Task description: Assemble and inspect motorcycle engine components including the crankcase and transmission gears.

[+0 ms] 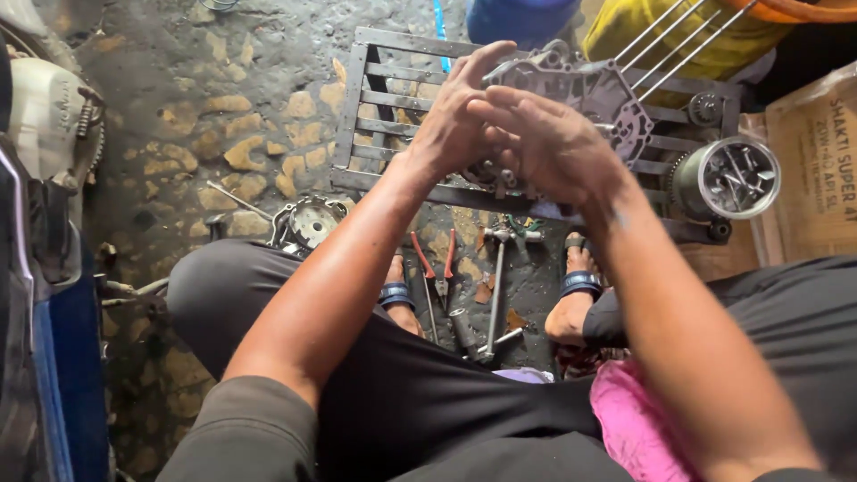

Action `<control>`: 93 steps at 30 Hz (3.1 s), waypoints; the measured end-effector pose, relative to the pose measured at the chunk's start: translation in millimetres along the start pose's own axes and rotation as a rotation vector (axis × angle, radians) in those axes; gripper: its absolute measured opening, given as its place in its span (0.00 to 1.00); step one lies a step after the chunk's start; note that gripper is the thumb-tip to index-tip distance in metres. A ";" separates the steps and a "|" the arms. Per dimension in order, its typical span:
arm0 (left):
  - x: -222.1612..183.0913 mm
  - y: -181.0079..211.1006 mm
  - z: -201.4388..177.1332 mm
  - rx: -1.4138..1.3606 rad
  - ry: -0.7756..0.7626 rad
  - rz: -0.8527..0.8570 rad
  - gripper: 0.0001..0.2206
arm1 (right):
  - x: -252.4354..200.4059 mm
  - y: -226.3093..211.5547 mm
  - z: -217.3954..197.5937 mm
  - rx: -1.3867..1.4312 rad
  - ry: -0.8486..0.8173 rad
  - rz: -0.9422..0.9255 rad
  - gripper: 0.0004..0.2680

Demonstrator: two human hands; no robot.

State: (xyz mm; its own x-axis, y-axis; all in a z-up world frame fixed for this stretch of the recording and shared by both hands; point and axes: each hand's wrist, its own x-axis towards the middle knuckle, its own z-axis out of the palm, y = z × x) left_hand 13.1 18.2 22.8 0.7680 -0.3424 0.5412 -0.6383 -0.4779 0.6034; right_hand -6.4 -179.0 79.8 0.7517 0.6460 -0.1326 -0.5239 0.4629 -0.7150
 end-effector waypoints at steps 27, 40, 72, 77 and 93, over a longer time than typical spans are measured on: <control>4.1 -2.3 0.9 0.043 0.036 0.081 0.07 | 17.5 -0.9 2.7 -0.054 0.406 0.140 0.13; 0.2 -2.6 3.2 0.025 0.031 -0.028 0.08 | 6.4 -41.9 42.8 -1.561 0.057 -0.220 0.10; -1.7 22.9 0.5 0.080 0.087 -0.061 0.11 | -88.8 -106.0 59.1 -1.668 0.555 -0.368 0.05; 1.1 23.1 3.7 0.170 0.089 -0.085 0.14 | -83.5 -104.0 53.0 -1.786 0.538 -0.244 0.06; -4.0 14.8 7.8 0.218 0.049 -0.118 0.17 | 2.1 -28.8 65.3 -2.135 -0.088 -0.373 0.10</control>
State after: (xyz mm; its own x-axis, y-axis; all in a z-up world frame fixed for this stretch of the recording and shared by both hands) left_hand 1.0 6.2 25.0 0.8295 -0.2368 0.5058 -0.5142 -0.6772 0.5263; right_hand -15.9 -151.3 144.9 0.6372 0.7587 0.1354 0.7690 -0.6144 -0.1766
